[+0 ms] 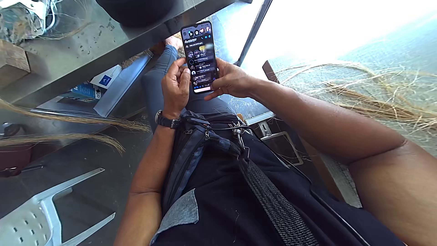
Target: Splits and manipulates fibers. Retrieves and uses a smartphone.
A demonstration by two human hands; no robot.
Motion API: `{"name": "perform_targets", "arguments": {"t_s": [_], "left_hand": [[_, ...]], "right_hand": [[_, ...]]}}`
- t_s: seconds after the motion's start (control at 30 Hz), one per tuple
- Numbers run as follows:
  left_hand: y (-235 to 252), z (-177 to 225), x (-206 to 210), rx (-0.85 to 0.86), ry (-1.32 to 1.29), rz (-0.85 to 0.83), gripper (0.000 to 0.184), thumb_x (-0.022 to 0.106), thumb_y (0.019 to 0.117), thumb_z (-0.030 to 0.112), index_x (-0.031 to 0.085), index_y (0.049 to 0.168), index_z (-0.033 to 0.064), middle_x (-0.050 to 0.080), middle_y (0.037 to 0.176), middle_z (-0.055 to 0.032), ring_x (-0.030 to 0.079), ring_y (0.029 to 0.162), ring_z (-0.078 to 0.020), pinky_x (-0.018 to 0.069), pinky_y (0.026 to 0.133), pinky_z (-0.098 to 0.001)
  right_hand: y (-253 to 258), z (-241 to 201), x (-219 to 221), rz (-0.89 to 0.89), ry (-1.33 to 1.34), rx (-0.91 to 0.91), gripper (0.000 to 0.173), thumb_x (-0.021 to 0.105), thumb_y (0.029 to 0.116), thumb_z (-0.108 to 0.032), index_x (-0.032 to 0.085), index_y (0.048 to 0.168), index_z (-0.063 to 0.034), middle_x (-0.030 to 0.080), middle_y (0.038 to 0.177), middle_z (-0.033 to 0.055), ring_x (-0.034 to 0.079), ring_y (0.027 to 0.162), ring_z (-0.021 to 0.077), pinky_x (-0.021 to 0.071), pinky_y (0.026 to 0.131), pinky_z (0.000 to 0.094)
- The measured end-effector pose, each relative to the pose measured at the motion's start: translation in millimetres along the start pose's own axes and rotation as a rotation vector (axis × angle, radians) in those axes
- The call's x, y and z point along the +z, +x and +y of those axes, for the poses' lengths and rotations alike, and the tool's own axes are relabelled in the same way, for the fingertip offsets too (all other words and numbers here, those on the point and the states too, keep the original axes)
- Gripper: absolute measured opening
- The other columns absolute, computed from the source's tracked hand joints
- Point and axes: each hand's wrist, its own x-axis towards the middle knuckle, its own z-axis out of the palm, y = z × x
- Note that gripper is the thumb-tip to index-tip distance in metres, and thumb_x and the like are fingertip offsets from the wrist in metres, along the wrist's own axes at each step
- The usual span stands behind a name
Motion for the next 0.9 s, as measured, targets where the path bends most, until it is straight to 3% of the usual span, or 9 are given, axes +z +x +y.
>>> {"name": "perform_targets", "arguments": {"t_s": [0.67,0.9], "left_hand": [[-1.6,-2.6,0.3,-0.005,-0.004,0.004,0.032,0.046,0.1047,0.007,0.059,0.131,-0.0047,0.074,0.099,-0.0082,0.070,0.080,-0.0133,0.0605,0.071,-0.0318],[-1.4,-2.1,0.7,-0.005,-0.027,-0.001,0.032,0.045,0.1050,0.007,0.059,0.131,-0.0045,0.074,0.101,-0.0089,0.071,0.080,-0.0137,0.0612,0.071,-0.0321]], "right_hand": [[1.1,1.5,-3.3,0.022,-0.001,-0.013,0.061,0.046,0.0937,0.016,0.036,0.148,-0.0113,0.062,0.132,0.0171,0.069,0.113,0.0354,0.0639,0.079,0.0561],[-0.5,0.1,-1.2,0.012,-0.006,-0.004,0.067,0.047,0.0894,0.021,0.034,0.147,-0.0121,0.062,0.132,0.0165,0.069,0.112,0.0339,0.0645,0.079,0.0535]]}}
